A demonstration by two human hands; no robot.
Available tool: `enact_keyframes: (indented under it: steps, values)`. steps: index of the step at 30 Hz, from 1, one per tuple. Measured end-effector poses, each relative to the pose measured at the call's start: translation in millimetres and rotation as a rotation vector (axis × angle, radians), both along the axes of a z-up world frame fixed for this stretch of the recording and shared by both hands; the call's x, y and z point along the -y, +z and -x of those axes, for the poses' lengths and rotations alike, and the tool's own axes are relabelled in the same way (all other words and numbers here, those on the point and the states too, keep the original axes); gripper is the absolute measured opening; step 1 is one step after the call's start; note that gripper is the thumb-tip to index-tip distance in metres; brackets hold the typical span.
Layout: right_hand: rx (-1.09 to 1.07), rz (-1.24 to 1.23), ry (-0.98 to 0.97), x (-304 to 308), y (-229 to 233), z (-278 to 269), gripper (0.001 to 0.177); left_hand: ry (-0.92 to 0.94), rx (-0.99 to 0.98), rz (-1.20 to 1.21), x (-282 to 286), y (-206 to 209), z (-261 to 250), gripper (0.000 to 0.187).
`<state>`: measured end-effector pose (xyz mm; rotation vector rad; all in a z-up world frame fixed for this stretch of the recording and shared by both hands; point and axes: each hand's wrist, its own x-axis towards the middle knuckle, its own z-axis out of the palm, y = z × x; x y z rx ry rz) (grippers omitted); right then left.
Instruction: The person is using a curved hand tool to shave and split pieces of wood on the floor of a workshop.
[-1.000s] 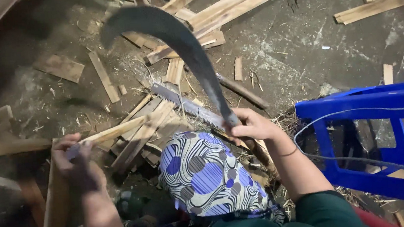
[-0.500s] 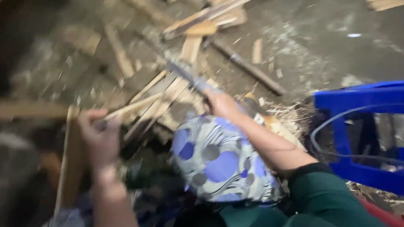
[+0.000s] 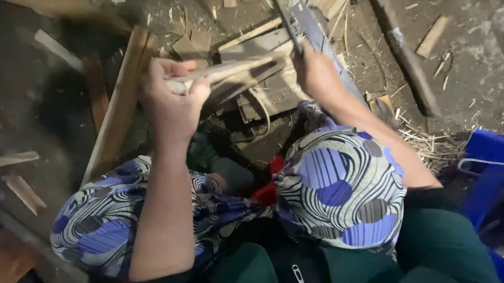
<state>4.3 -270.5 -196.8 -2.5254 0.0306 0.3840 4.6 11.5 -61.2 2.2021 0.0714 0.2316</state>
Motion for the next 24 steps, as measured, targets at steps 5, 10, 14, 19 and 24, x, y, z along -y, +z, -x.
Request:
enact_keyframes:
  steps: [5,10,14,19,24]
  values:
    - [0.208,0.111,0.124,3.0,17.1,1.5,0.021,0.02,-0.087,0.043,-7.4,8.9,-0.8,0.03]
    - [0.148,0.322,0.33,30.3,-81.3,59.8,0.029,-0.108,0.01,0.008,-3.8,18.2,6.6,0.033]
    - [0.433,0.496,0.441,63.4,-123.1,100.6,0.025,-0.175,0.042,-0.049,1.0,18.5,15.5,0.033]
    - [0.552,0.484,0.53,71.8,-127.3,111.6,0.033,-0.236,0.089,-0.079,18.0,33.2,27.2,0.032]
    - [0.209,0.29,0.393,59.9,-110.5,93.9,0.035,-0.225,0.104,-0.124,25.9,28.1,36.3,0.036]
